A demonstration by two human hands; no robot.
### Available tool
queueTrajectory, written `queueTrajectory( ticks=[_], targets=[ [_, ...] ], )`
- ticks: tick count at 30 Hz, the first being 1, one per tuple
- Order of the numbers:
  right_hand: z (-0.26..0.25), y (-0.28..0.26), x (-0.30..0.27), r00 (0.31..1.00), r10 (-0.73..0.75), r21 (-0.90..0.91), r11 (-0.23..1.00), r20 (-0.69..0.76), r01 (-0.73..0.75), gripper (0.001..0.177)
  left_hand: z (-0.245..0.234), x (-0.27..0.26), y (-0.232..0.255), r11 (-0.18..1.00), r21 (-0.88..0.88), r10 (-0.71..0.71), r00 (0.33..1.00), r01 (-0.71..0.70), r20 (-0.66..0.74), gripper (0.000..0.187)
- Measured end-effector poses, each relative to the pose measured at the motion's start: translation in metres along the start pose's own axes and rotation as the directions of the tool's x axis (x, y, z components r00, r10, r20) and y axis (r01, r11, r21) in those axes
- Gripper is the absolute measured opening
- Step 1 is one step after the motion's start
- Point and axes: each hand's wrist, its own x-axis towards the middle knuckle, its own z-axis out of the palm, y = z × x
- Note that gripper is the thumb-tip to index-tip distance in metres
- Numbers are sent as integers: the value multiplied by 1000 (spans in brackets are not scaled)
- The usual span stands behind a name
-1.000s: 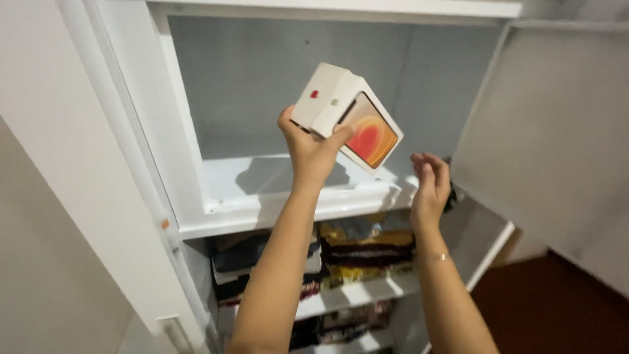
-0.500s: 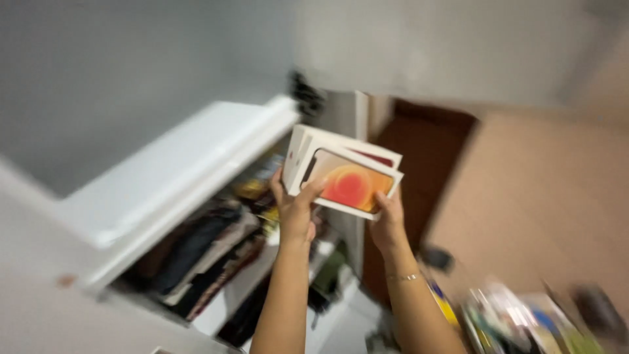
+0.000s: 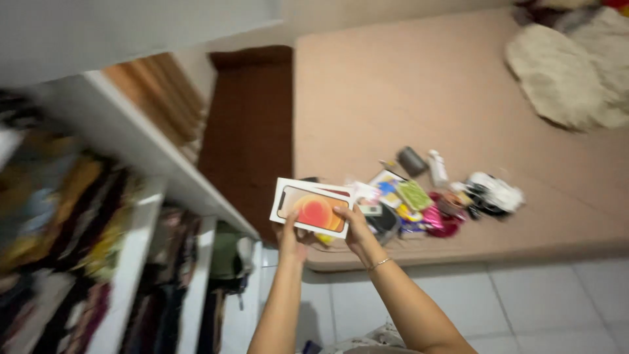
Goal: The person removes various items from a white wardrobe shelf and places them on a nearby bed. Items include a tissue pack, a pink bowl, a framed photo, a green box, bottles, a phone box, and a black container with cables.
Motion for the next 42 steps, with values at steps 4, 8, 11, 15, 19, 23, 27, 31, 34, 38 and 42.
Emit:
queueTrajectory(
  ticks=[4,8,11,15,19,23,27,31,34,38,42],
  targets=[
    [-91,-29,-23,991,-16,-12,1000,-133,14,56,30,-19,-118,991,30,-137,975,134,176,68],
    [-172,-66,-50,942,29,-96,993,-334,-64,59,45,-14,-241,930,17,-356,891,367,280,56],
    [-216,-84,-70,875,125,-81,980,-467,-183,55,58,-23,-289,880,14,-463,850,475,250,53],
    [-271,-96,-55,856,230,5,966,-463,-257,57,91,-14,-324,795,67,-602,770,603,211,54],
    [-337,-80,-46,893,225,103,974,-390,-200,54,105,-4,-344,722,117,-691,713,681,117,58],
    [-357,-103,-21,805,326,46,935,-496,-351,54,142,28,-355,740,199,-673,707,643,218,66],
    [-412,-107,-11,709,289,49,940,-644,-338,57,166,50,-356,742,340,-618,786,577,13,71],
    [-432,-148,6,649,268,64,945,-712,-321,55,170,86,-372,726,438,-598,801,530,22,75],
    [-442,-171,31,652,184,25,969,-736,-245,53,187,110,-387,625,465,-574,773,626,-270,93],
    [-454,-182,58,683,243,2,943,-689,-334,58,196,131,-432,805,400,-367,897,439,-245,103],
    [-479,-181,69,682,347,-18,884,-644,-467,63,201,154,-473,574,637,-425,852,515,-306,89]
  ],
)
